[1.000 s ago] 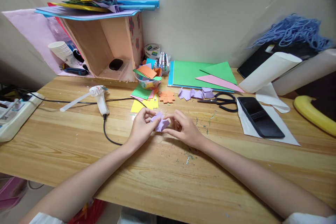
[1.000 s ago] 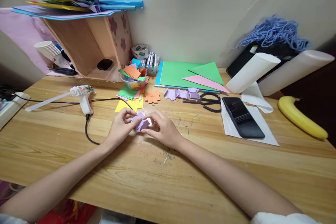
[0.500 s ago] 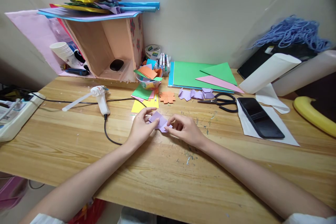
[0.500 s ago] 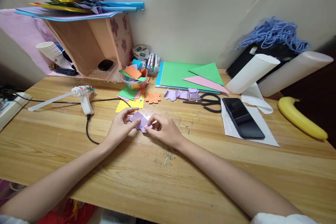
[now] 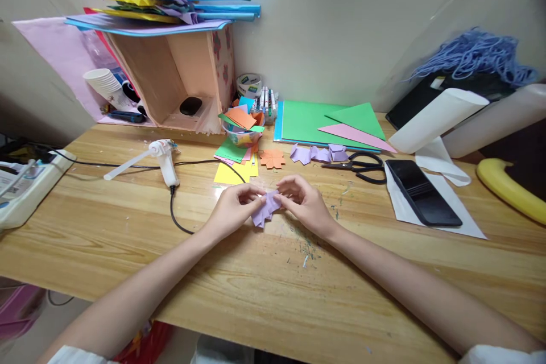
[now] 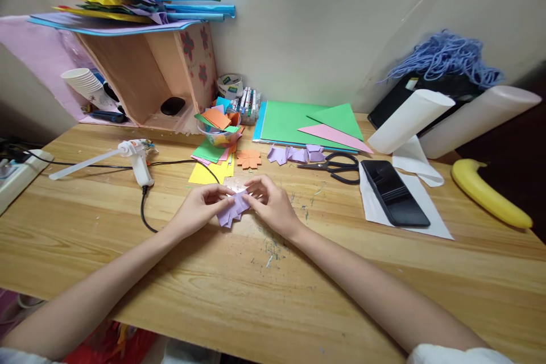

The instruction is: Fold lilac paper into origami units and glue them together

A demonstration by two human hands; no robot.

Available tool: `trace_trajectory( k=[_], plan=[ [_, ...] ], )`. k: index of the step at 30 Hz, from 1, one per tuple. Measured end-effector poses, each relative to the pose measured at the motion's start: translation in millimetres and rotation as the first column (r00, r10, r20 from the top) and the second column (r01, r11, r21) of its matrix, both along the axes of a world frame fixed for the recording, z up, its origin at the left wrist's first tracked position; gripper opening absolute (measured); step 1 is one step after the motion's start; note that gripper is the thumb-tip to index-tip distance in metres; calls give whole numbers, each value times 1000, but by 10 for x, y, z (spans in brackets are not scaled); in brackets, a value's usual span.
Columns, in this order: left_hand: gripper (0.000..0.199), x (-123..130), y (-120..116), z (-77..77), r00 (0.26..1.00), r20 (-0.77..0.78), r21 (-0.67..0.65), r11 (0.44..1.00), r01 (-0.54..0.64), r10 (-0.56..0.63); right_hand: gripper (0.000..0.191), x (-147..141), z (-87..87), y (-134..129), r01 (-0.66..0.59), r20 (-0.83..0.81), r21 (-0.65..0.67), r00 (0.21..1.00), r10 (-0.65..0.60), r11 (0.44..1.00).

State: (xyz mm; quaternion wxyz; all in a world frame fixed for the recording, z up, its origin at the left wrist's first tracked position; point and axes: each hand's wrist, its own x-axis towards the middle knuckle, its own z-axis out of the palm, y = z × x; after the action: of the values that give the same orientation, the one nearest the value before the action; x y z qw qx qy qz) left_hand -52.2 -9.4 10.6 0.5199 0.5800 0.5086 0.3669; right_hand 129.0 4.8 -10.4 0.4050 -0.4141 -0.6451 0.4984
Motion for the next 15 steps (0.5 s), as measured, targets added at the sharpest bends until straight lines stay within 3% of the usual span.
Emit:
trace_trajectory(
  k=[6,9,13,15],
  plan=[
    [19,11,-5,13,999,-42,35,999,22,-21,20,-1,0,-36,-68,73,89,995,62,994],
    [18,-3,8,37,1000,-18,18,1000,18,-18,21,-5,34,-53,-49,59,67,997,45,997],
    [19,-122,1,267,994,38,158,982,-103,98,25,-64,104,-38,-30,-23,-32,999,29,999],
    [16,-210,-35,449,984,73,299,937,-179,164,24,-174,124,8,-75,0,-66,997,76,995]
  ],
)
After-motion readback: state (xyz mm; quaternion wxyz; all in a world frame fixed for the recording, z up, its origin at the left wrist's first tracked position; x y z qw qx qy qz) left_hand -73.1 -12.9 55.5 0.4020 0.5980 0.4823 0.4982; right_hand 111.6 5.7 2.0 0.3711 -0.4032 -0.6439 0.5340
